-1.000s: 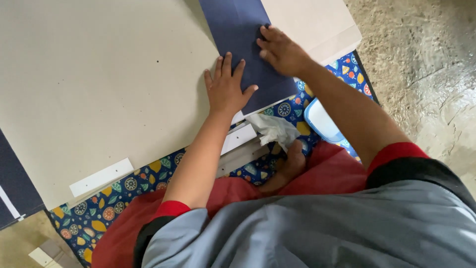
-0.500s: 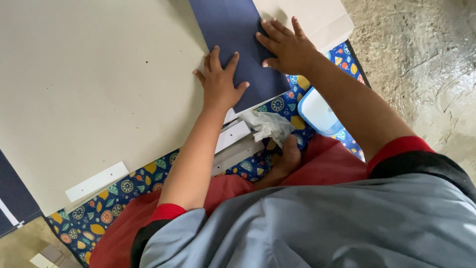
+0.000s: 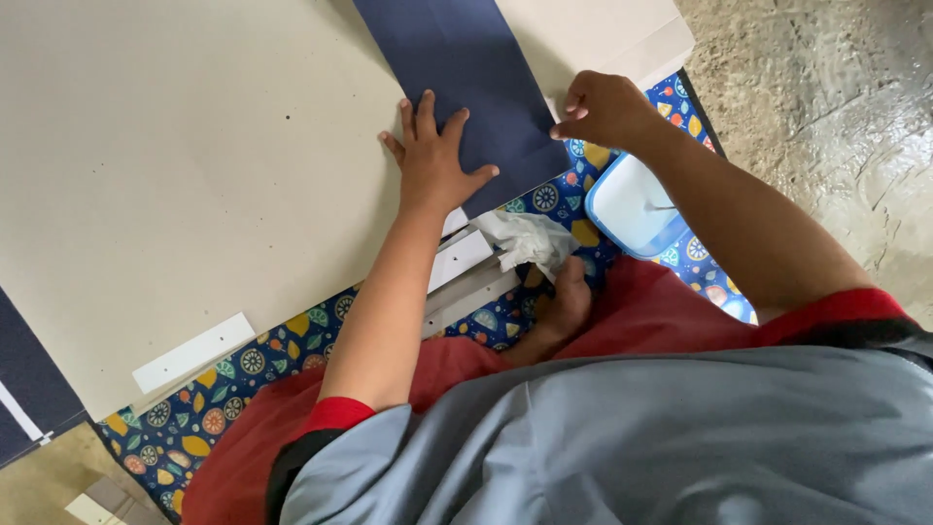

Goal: The person applies glue to small white paper strips using a brush and sticks them onto a larger white board. They then place a dark blue paper sheet with the word 'POLO' onto the board and smooth it down. The person repeats the gluing process on additional strips.

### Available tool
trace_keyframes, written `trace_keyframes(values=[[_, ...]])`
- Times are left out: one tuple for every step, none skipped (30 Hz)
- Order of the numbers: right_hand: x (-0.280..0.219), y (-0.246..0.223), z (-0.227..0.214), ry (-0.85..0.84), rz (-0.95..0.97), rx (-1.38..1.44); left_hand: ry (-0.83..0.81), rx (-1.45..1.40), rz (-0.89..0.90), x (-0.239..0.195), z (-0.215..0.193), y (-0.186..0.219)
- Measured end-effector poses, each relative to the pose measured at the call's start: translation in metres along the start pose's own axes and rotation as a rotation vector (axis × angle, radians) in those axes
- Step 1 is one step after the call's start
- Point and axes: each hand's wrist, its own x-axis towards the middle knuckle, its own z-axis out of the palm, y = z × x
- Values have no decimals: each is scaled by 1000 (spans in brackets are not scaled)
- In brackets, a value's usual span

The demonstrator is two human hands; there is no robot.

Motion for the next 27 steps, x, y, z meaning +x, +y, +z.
trace_keyframes(values=[[-5,-10,-9,0,3,-1,-2,-2,3,-1,-1,1],[-10,-19,-18,-59,124,150,2,-10,4,-1,-3,2],[-14,-29,-28,-120,243,301,5,-18,5,-2,-4,3],[-15,-35,-28,-119,240,301,7,-16,4,-1,-3,2],[-15,-40,-29,-145,289,337,9,-20,9,0,-2,1],[-18,-45,-29,-174,344,373,5,-26,15,-1,0,1],[-21,-50,-30,-175,346,375,2,-27,15,-2,-3,2],[-22,-56,-32,-217,365,431,-23,-21,6,-1,-5,3],[-23,-62,-33,-259,382,487,-48,-15,-3,0,-8,4],[-22,-60,-34,-259,380,489,-48,-12,-4,-1,-9,4],[-21,-58,-34,-259,361,504,-40,29,-13,-2,-9,5],[-22,-55,-34,-259,344,520,-34,69,-21,-5,-9,7],[-23,-59,-36,-261,344,522,-35,70,-23,-11,-10,13],[-22,-63,-40,-231,361,555,54,55,60,-16,-12,19],[-22,-68,-43,-201,378,589,143,39,142,-21,-15,26],[-22,-72,-48,-199,374,591,147,43,143,-27,-20,37],[-23,-76,-53,-194,317,659,139,11,191,-33,-26,49],[-25,-80,-58,-189,258,727,131,-21,239,-41,-32,62],[-28,-86,-62,-188,252,728,135,-17,239,-45,-32,67],[-30,-94,-67,-189,194,860,162,-9,217,-46,-33,72],[-32,-101,-73,-193,135,992,188,-1,194,-49,-35,78],[-34,-108,-75,-192,122,990,199,5,192,-50,-44,78],[-37,-115,-77,-224,78,1088,313,56,161,-53,-54,78],[-38,-123,-82,-259,28,1179,434,106,127,-54,-64,79],[-45,-134,-88,-261,11,1171,451,111,121,-59,-77,75],[-52,-146,-94,-251,-45,1134,474,58,173,-66,-91,70],[-60,-159,-99,-240,-101,1098,496,6,226,-74,-105,65]])
